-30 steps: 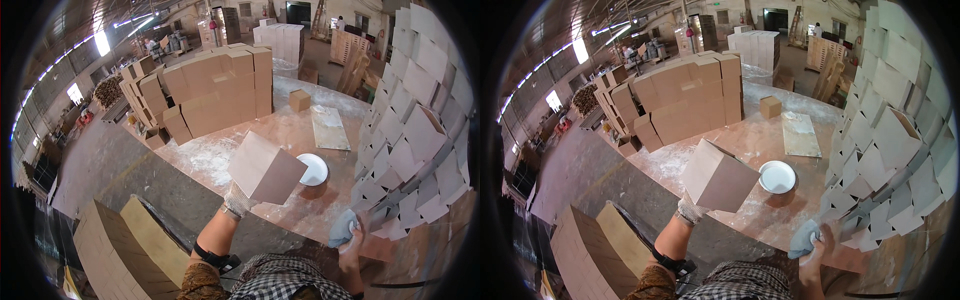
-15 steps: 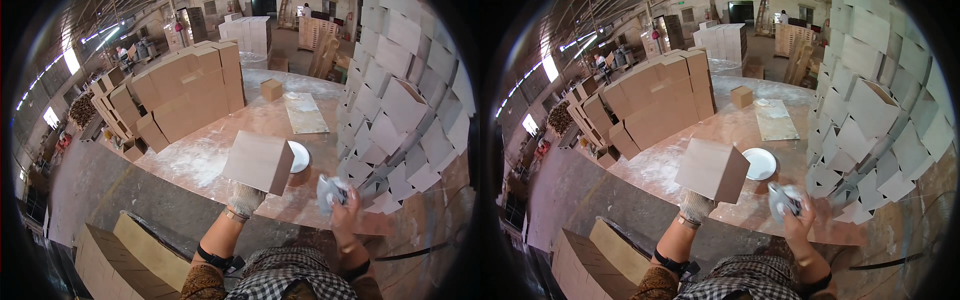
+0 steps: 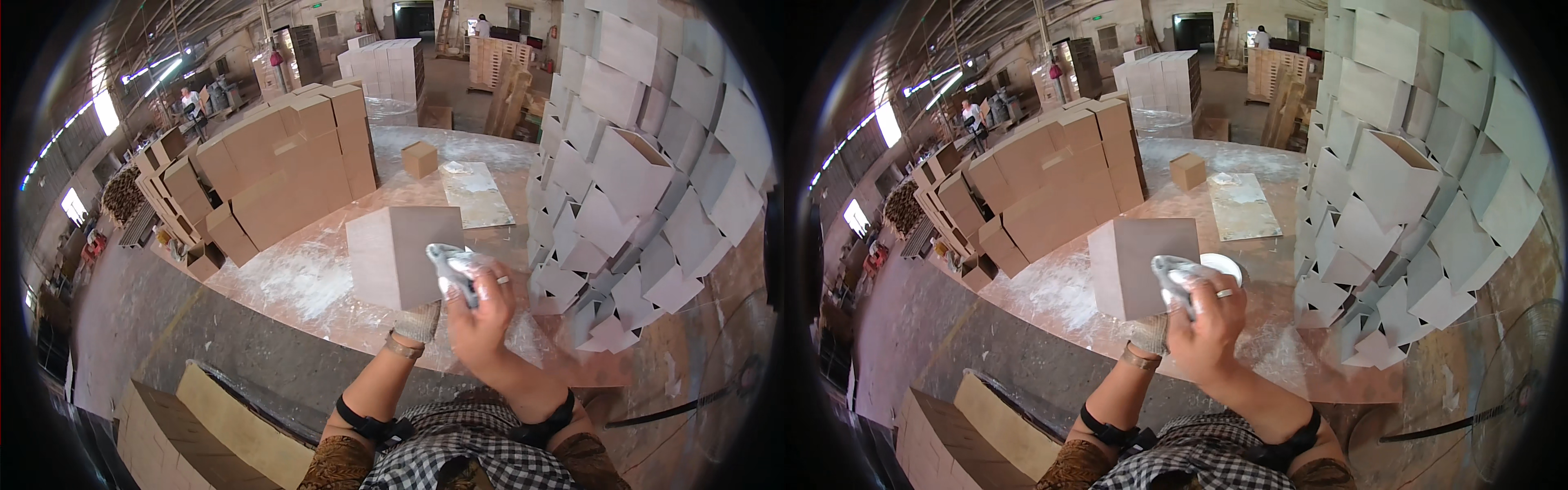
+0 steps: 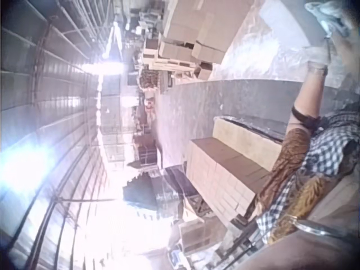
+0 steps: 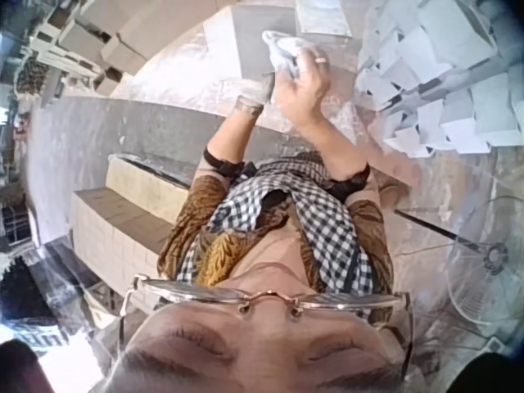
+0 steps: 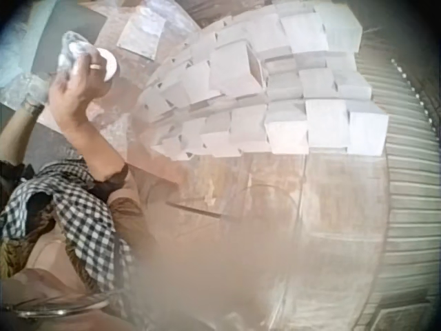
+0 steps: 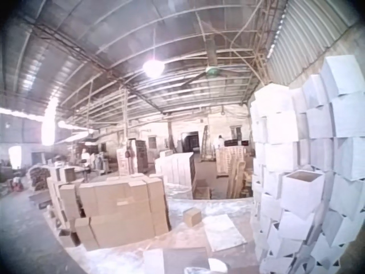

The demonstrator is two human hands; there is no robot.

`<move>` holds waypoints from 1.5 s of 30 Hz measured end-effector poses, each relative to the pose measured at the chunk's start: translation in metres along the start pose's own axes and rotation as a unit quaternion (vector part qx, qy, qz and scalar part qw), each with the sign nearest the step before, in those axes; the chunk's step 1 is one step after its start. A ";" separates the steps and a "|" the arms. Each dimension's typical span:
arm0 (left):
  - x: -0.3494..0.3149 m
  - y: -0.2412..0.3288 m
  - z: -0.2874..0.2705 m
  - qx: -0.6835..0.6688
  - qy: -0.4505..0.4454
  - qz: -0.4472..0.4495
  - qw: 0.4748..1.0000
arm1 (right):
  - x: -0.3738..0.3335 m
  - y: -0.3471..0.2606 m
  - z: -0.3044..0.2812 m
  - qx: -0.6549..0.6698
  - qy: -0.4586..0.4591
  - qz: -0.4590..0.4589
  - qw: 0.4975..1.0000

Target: Wiping the interior and exterior surfaces of wooden boxes using a cloth and a liquid finish or cleaning solution.

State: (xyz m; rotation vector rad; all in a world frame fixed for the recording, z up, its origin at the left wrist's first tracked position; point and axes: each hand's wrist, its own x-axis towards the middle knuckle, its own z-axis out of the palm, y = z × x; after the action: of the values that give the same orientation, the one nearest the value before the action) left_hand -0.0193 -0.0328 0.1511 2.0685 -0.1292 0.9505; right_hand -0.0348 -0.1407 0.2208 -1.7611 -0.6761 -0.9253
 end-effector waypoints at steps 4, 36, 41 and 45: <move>0.000 -0.005 0.013 0.041 -0.086 0.005 0.995 | 0.007 -0.030 -0.007 0.237 -0.046 -0.078 0.967; 0.005 0.000 0.052 -0.352 -0.084 -0.219 0.906 | 0.033 0.041 -0.053 0.148 -0.147 -0.206 0.956; 0.019 -0.003 0.011 -0.002 -0.029 -0.004 1.000 | -0.022 0.052 -0.078 0.353 -0.255 -0.091 0.895; 0.029 0.001 -0.008 0.170 -0.133 -0.006 0.976 | -0.035 0.092 -0.102 0.526 -0.027 0.256 0.811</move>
State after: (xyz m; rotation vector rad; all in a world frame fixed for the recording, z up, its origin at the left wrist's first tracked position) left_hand -0.0036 -0.0212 0.1746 2.5056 -0.0981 0.7205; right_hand -0.0103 -0.2697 0.1665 -0.8552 -0.5324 -0.0330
